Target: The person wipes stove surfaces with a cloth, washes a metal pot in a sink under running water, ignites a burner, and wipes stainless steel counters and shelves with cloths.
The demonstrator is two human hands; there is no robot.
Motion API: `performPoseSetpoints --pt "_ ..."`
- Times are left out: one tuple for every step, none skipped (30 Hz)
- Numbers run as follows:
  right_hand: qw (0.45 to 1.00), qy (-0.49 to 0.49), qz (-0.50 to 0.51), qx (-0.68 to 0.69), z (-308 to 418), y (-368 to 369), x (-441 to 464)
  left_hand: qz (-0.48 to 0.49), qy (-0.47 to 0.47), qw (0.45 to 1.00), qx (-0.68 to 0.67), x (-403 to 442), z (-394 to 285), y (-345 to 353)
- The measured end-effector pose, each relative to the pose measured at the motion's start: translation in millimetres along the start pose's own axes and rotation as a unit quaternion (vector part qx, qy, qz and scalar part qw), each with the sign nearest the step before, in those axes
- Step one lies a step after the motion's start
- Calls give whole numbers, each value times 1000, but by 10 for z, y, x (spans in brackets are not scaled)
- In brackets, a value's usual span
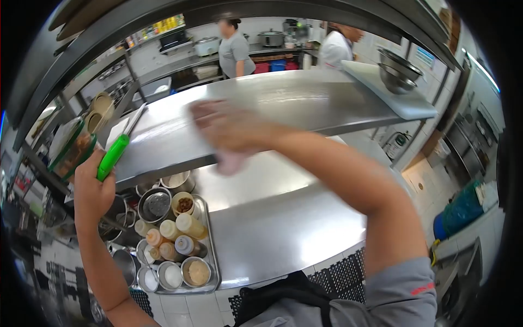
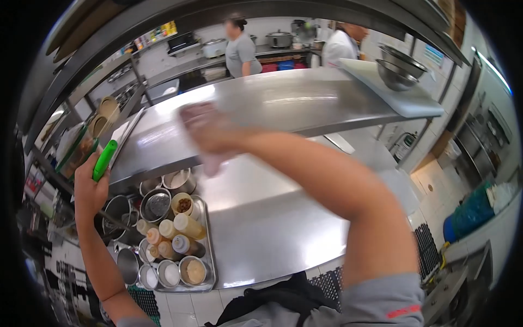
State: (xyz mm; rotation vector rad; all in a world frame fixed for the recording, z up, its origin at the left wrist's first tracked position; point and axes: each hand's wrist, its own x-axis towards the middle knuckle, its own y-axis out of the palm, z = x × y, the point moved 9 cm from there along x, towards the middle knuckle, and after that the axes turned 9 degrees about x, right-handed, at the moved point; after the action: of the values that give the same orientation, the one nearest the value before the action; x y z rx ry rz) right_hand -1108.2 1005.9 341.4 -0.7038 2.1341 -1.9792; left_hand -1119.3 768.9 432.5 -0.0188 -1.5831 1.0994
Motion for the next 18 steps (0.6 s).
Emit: performPoseSetpoints --pt "997 53 18 -50 -302 -120 -471 4 0 1000 23 -75 131 -27" --pt "997 23 20 -72 -561 -277 -905 4 -10 999 34 -159 219 -106" --pt "995 33 -44 -87 -1010 -322 -1285 21 -43 998 41 -263 332 -183" --pt "988 43 -108 -98 -1456 -369 -1676 37 -73 996 47 -364 446 -265" --pt "980 139 -94 -105 -1857 -384 -2008 73 -140 987 29 -504 634 -315" --pt "957 100 -90 -256 -2424 -184 -2316 71 -150 986 34 -645 660 -413" --pt "959 150 -72 -231 -2790 -122 -2440 67 -165 982 55 -793 689 -521" --pt "956 201 -53 -205 -3027 -76 -2444 62 -178 979 75 -935 712 -635" --pt "957 197 -53 -205 -3076 -85 -2280 62 -182 978 77 -1091 706 -749" --pt "962 204 -12 -184 -3138 -40 -2090 89 -211 970 86 -1273 742 -828" --pt "963 211 27 -164 -3201 -13 -1890 115 -238 960 94 -1424 795 -885" --pt "975 159 -15 -154 -3278 96 -1566 110 -240 960 95 -1518 817 -959" --pt "983 105 -56 -143 -3284 221 -1278 122 -246 958 77 -1619 834 -989" --pt "975 155 53 -147 -2992 311 -815 137 -250 957 59 -1685 849 -999" --pt "988 146 -38 -25 -2714 243 -364 138 -249 957 58 -1671 846 -997" --pt "994 43 -96 10 -2393 320 128 120 -232 965 40 -1576 798 -981" --pt "987 -64 -145 34 -2079 409 569 103 -213 972 21 -1465 762 -956" --pt "964 -176 -185 68 -1520 348 959 102 -209 973 19 -1365 767 -892"
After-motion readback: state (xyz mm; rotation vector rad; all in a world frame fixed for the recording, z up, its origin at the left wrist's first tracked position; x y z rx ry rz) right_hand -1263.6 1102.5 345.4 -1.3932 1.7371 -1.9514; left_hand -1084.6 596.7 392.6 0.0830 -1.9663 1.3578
